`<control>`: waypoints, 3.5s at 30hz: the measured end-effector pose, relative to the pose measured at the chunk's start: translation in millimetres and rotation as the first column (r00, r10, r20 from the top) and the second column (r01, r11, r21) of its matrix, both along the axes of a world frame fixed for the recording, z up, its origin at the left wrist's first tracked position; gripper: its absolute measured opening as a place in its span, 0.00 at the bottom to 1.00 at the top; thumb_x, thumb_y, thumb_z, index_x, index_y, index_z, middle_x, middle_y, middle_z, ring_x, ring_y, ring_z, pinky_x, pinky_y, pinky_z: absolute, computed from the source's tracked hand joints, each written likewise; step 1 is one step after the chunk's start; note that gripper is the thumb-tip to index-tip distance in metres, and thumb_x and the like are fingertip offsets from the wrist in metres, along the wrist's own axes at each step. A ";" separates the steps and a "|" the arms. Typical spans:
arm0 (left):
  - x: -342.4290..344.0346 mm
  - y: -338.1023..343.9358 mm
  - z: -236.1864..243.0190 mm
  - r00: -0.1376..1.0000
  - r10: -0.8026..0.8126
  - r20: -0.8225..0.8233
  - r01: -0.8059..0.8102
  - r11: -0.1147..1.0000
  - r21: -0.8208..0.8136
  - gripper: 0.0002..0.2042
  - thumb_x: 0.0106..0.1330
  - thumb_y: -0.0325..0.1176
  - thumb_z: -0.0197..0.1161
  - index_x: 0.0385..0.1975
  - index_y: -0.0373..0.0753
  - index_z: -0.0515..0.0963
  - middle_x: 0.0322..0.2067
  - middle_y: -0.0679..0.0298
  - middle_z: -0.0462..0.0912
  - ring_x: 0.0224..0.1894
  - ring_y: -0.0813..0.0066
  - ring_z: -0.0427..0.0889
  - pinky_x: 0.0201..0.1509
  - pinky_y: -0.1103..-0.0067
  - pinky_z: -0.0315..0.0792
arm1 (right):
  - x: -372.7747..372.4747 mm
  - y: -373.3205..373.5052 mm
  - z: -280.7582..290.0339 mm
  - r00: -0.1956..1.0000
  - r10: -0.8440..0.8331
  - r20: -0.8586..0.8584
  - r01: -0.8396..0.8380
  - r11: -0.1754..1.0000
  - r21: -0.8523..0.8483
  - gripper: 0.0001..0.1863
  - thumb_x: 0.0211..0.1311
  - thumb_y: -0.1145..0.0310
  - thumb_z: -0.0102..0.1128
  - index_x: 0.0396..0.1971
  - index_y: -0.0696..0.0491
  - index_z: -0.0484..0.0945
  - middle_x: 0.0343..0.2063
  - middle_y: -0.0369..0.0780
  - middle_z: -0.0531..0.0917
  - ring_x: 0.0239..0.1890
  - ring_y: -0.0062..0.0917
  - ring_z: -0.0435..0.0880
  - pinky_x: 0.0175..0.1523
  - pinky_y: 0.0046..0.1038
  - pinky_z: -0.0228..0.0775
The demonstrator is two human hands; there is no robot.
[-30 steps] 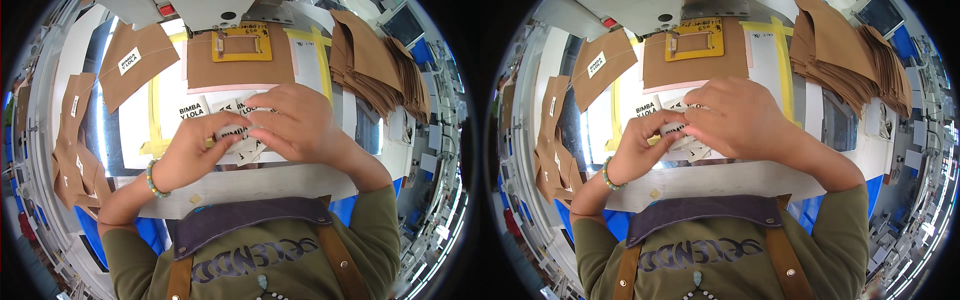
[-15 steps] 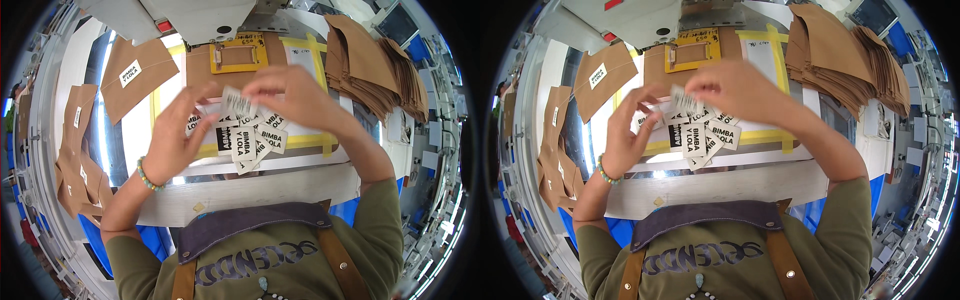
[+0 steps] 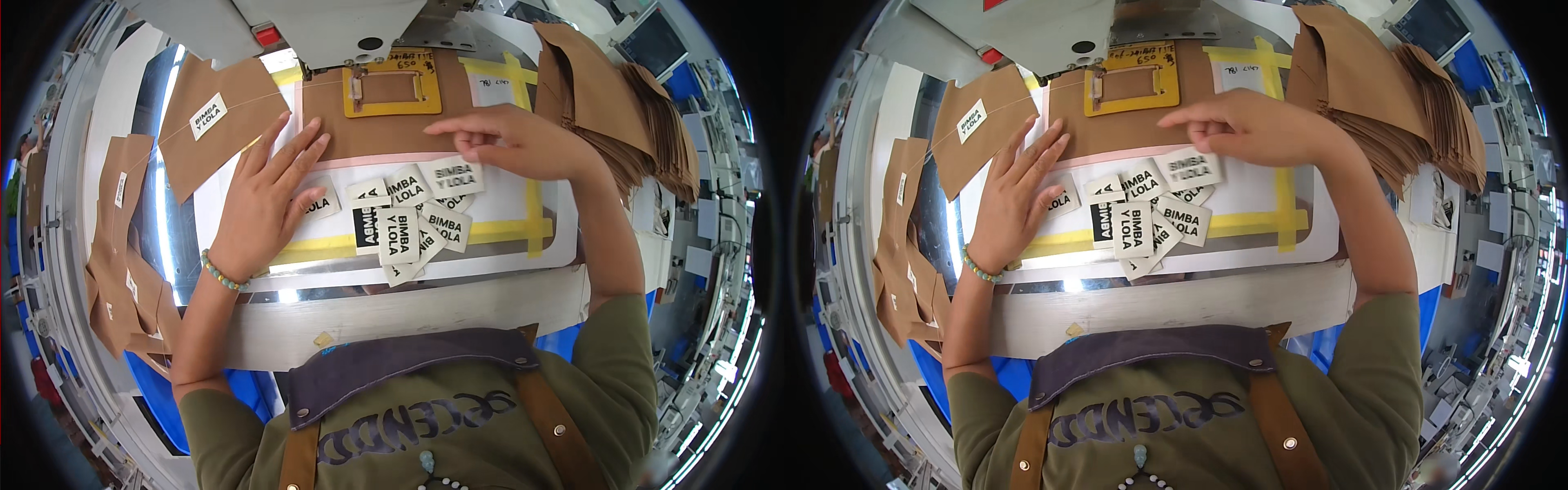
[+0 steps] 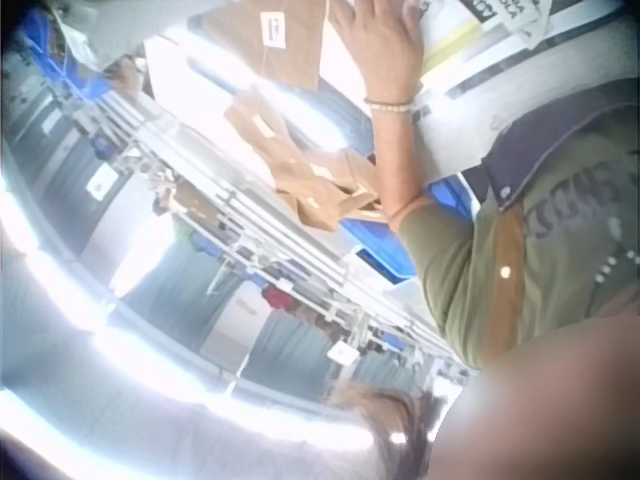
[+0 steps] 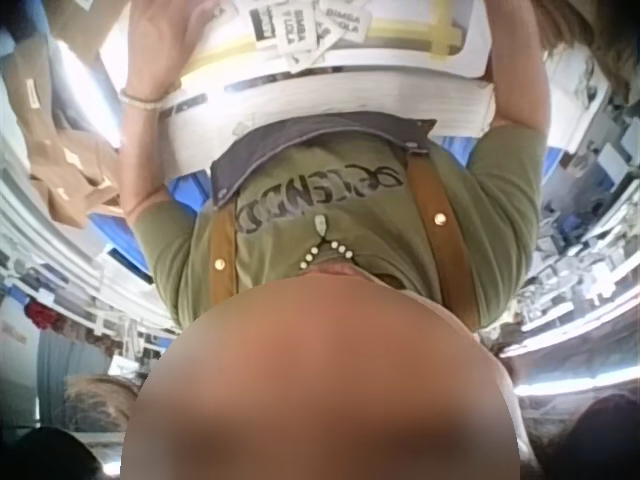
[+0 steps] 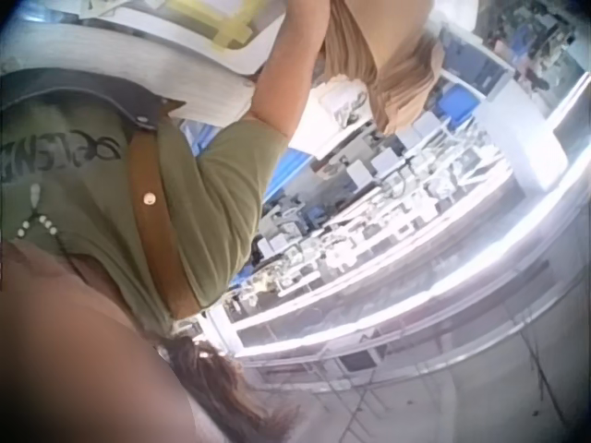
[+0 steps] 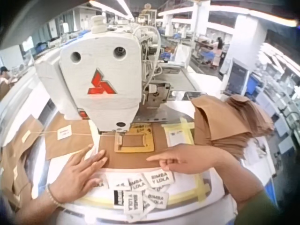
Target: Sewing brand labels onto pieces of brown leather using an industrial sewing machine.
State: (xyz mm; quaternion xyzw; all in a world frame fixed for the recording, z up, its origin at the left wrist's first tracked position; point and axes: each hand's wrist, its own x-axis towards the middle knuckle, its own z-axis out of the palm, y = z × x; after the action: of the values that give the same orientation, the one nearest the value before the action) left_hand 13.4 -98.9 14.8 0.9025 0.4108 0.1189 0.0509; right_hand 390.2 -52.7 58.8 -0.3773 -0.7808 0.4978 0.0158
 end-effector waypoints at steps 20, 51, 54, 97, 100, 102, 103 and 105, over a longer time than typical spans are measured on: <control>-1.1 -2.7 -2.6 0.998 0.039 -0.055 -0.040 0.999 -0.004 0.33 0.69 0.37 0.69 0.76 0.42 0.73 0.80 0.67 0.69 0.83 0.53 0.62 0.83 0.58 0.60 | -13.7 -57.9 -8.2 0.927 -0.227 0.298 0.002 0.799 0.602 0.32 0.69 0.81 0.53 0.74 0.54 0.73 0.53 0.47 0.82 0.43 0.48 0.87 0.48 0.44 0.80; 50.7 42.0 -3.1 0.989 -0.144 0.027 0.143 0.989 0.034 0.32 0.73 0.39 0.69 0.76 0.37 0.71 0.77 0.59 0.72 0.80 0.48 0.64 0.82 0.55 0.60 | -58.5 57.6 -52.2 0.950 -0.209 -0.231 0.309 0.536 0.785 0.08 0.67 0.68 0.72 0.42 0.53 0.93 0.45 0.39 0.89 0.38 0.35 0.89 0.46 0.33 0.82; 50.5 41.6 -2.9 0.991 -0.126 0.054 0.125 0.992 0.015 0.31 0.74 0.39 0.68 0.76 0.37 0.71 0.76 0.57 0.73 0.80 0.47 0.64 0.82 0.55 0.60 | -51.5 40.7 -45.3 0.954 -0.206 -0.216 0.291 0.487 0.823 0.10 0.70 0.65 0.70 0.44 0.53 0.92 0.54 0.39 0.87 0.48 0.37 0.88 0.55 0.37 0.80; 65.0 -17.2 80.8 0.653 -0.160 0.740 0.516 0.810 -0.279 0.29 0.65 0.30 0.75 0.68 0.32 0.79 0.53 0.53 0.91 0.59 0.55 0.89 0.65 0.66 0.80 | -58.7 19.9 -53.9 0.980 -0.073 0.184 -0.123 0.502 0.856 0.22 0.69 0.73 0.59 0.62 0.48 0.85 0.70 0.32 0.80 0.72 0.31 0.76 0.69 0.35 0.79; 82.9 -46.7 95.0 0.443 -0.035 0.896 0.647 0.704 -0.293 0.30 0.63 0.29 0.75 0.67 0.32 0.80 0.51 0.53 0.91 0.56 0.56 0.90 0.62 0.67 0.82 | -65.9 19.0 -51.6 0.984 -0.052 0.169 -0.123 0.482 0.868 0.23 0.69 0.73 0.58 0.63 0.49 0.85 0.70 0.31 0.80 0.72 0.31 0.76 0.68 0.35 0.80; 85.0 -71.2 99.0 0.402 -0.059 0.914 0.679 0.688 -0.254 0.28 0.65 0.29 0.73 0.66 0.32 0.80 0.50 0.52 0.90 0.55 0.56 0.90 0.61 0.67 0.82 | -73.9 21.0 -50.0 0.968 -0.096 0.230 -0.157 0.481 0.862 0.25 0.70 0.75 0.55 0.65 0.48 0.83 0.71 0.31 0.80 0.72 0.30 0.76 0.69 0.35 0.79; 81.8 -74.7 101.6 0.372 -0.082 0.925 0.713 0.663 -0.228 0.27 0.65 0.29 0.72 0.66 0.32 0.80 0.50 0.52 0.90 0.54 0.56 0.90 0.60 0.67 0.82 | -69.8 20.3 -52.0 0.966 -0.103 0.235 -0.157 0.487 0.859 0.25 0.70 0.75 0.55 0.65 0.48 0.83 0.71 0.31 0.80 0.72 0.30 0.76 0.69 0.35 0.79; 84.6 -74.0 99.2 0.309 -0.125 0.943 0.773 0.611 -0.172 0.26 0.66 0.29 0.70 0.65 0.32 0.81 0.49 0.52 0.89 0.53 0.56 0.89 0.59 0.67 0.82 | -62.1 21.4 -56.5 0.974 -0.110 0.199 -0.125 0.471 0.873 0.27 0.69 0.77 0.54 0.66 0.48 0.82 0.71 0.31 0.79 0.72 0.29 0.76 0.69 0.35 0.79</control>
State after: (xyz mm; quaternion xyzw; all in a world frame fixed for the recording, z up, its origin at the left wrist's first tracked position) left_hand 98.0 -172.8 114.0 0.7182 0.0449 0.3958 0.5705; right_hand 328.1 -31.4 2.3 -0.3661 -0.9231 -0.0213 0.1158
